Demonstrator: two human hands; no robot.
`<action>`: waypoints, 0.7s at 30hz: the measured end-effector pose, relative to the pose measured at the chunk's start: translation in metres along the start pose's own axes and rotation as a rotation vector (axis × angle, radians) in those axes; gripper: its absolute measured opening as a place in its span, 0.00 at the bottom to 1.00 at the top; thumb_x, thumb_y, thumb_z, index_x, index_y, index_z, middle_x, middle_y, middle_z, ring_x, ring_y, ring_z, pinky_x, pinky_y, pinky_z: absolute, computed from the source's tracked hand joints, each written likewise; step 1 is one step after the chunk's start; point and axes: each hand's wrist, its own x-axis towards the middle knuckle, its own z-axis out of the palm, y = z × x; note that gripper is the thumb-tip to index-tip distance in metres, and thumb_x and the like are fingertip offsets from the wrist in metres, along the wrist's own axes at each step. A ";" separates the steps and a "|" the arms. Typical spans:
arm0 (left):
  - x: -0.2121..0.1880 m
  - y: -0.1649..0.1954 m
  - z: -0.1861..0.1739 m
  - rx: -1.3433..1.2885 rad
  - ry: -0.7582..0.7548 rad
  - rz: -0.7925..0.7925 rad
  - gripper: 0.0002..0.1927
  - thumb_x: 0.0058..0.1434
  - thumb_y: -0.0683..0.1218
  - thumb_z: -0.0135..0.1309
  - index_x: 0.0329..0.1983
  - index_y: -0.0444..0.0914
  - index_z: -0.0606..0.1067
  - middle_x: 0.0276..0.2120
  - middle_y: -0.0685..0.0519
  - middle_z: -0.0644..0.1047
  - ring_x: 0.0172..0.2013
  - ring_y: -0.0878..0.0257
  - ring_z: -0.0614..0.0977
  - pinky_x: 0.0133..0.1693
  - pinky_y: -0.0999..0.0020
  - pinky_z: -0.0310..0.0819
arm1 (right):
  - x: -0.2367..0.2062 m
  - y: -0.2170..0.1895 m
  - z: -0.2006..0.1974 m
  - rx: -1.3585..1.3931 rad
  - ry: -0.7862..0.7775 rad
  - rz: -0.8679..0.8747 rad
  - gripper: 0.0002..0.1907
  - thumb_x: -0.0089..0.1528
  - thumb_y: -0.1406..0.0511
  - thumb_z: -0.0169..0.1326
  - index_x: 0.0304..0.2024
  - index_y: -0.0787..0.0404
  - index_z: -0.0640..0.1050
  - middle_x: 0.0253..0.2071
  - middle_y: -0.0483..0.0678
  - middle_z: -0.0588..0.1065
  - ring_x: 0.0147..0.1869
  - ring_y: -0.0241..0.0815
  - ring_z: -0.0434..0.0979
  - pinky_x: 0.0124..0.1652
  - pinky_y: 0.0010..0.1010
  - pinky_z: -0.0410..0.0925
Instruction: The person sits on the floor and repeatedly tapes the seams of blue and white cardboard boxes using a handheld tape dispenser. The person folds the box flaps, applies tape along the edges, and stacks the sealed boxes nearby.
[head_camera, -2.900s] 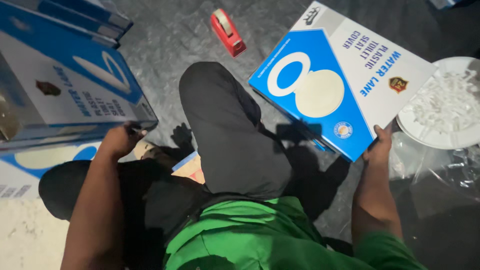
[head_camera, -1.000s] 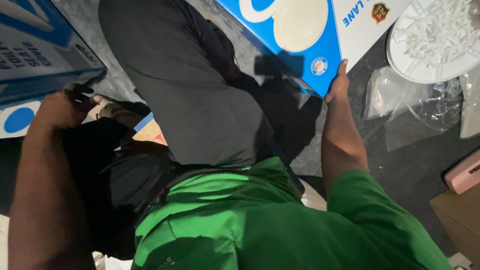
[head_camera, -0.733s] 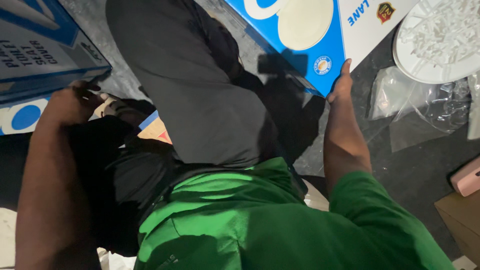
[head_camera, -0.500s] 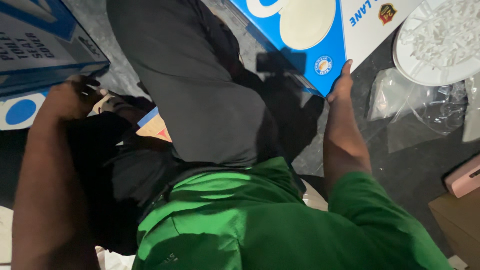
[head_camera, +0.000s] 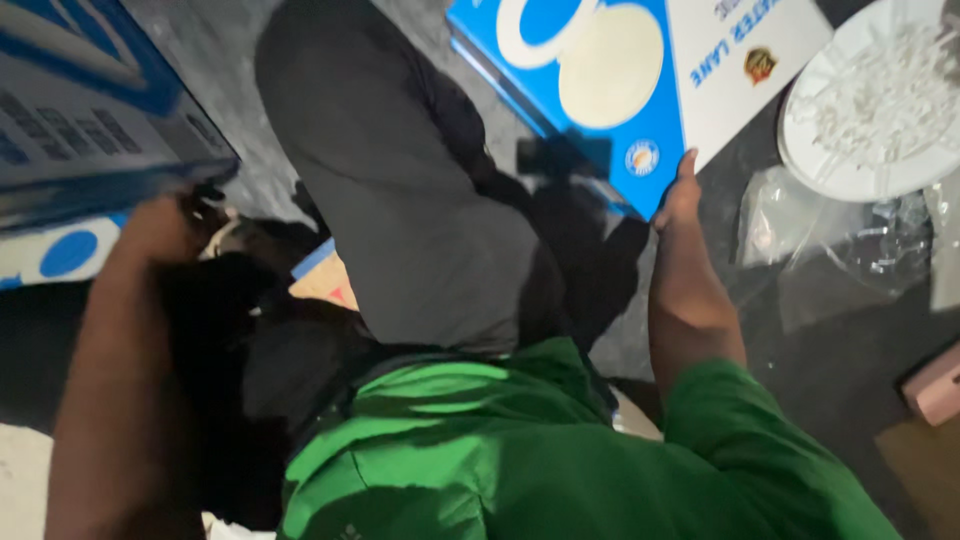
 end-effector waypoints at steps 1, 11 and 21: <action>0.000 0.000 -0.001 0.012 0.014 -0.003 0.28 0.62 0.61 0.60 0.58 0.39 0.78 0.49 0.34 0.80 0.49 0.35 0.81 0.48 0.47 0.75 | 0.001 -0.002 0.001 -0.014 0.009 -0.016 0.44 0.65 0.40 0.45 0.69 0.67 0.65 0.68 0.60 0.70 0.67 0.58 0.75 0.63 0.51 0.71; -0.001 -0.019 0.020 0.015 0.030 0.070 0.28 0.61 0.57 0.58 0.61 0.39 0.76 0.47 0.34 0.80 0.46 0.36 0.82 0.47 0.47 0.76 | 0.002 -0.005 0.001 0.009 -0.047 -0.030 0.42 0.65 0.42 0.49 0.68 0.69 0.66 0.65 0.60 0.72 0.65 0.56 0.77 0.61 0.47 0.72; 0.102 0.053 0.008 0.012 0.030 0.105 0.24 0.76 0.61 0.48 0.55 0.37 0.78 0.44 0.38 0.82 0.46 0.38 0.81 0.48 0.46 0.74 | 0.000 -0.018 -0.001 -0.071 0.024 -0.157 0.35 0.68 0.48 0.52 0.60 0.73 0.73 0.53 0.60 0.79 0.52 0.51 0.82 0.53 0.43 0.76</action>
